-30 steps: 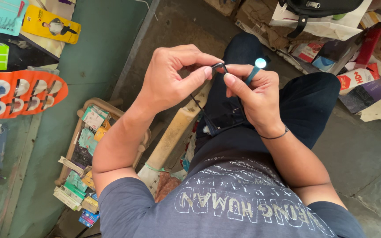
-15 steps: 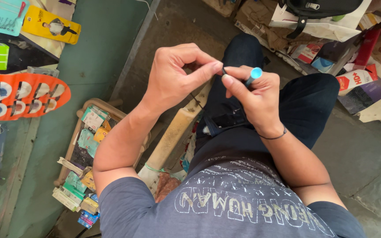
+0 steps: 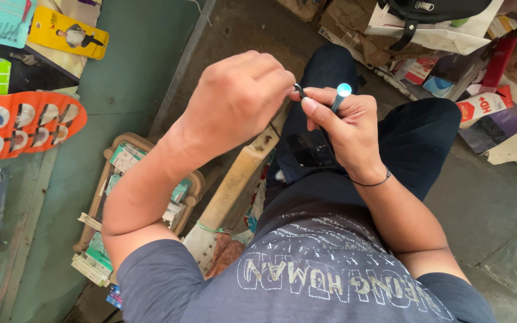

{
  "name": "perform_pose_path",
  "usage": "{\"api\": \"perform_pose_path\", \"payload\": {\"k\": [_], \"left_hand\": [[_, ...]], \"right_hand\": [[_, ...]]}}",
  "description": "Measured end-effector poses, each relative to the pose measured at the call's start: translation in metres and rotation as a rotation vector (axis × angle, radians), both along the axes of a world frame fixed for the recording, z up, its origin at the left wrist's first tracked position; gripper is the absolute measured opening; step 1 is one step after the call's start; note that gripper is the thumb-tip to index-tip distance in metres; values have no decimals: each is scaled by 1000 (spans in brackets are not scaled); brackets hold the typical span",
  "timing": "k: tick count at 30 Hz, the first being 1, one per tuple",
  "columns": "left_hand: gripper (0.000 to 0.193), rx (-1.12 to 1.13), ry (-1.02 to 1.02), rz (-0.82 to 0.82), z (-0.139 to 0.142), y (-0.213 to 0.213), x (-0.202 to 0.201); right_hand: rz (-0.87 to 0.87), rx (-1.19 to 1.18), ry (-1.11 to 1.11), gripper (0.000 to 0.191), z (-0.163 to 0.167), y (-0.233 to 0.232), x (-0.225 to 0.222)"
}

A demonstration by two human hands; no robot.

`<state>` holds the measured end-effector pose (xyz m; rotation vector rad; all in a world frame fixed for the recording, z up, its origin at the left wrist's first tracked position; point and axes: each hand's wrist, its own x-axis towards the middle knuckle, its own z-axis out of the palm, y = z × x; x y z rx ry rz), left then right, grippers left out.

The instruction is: The person uses a blue precision screwdriver to pry and remove small components from a black smartphone frame. They work along the edges and corners, detaching parts and setting them aside while seated.

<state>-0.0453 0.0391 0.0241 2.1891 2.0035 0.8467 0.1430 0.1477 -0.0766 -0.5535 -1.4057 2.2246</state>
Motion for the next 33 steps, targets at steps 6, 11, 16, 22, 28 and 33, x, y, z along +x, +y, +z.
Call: {"api": "perform_pose_path", "payload": {"k": [6,11,16,22,28,33], "left_hand": [[11,-36,367,-61,-2,3,3],[11,68,529,-57,-9,4,5],[17,60,367,-30,-14,4,1],[9,100,147,190,-14,-13,-20],[33,115,-28,483,-20,-25,-30],[18,201,-203,452,-26,-32,-30]], "right_hand": [[8,-195,-39,19,-2,-2,-1],[20,-219,-64,22,-1,-2,-2],[53,-320,-110,23,1,4,-4],[139,-586,-60,24,-1,15,-2],[190,-678,-1,23,-4,16,0],[192,-682,8,23,-5,16,1]]}}
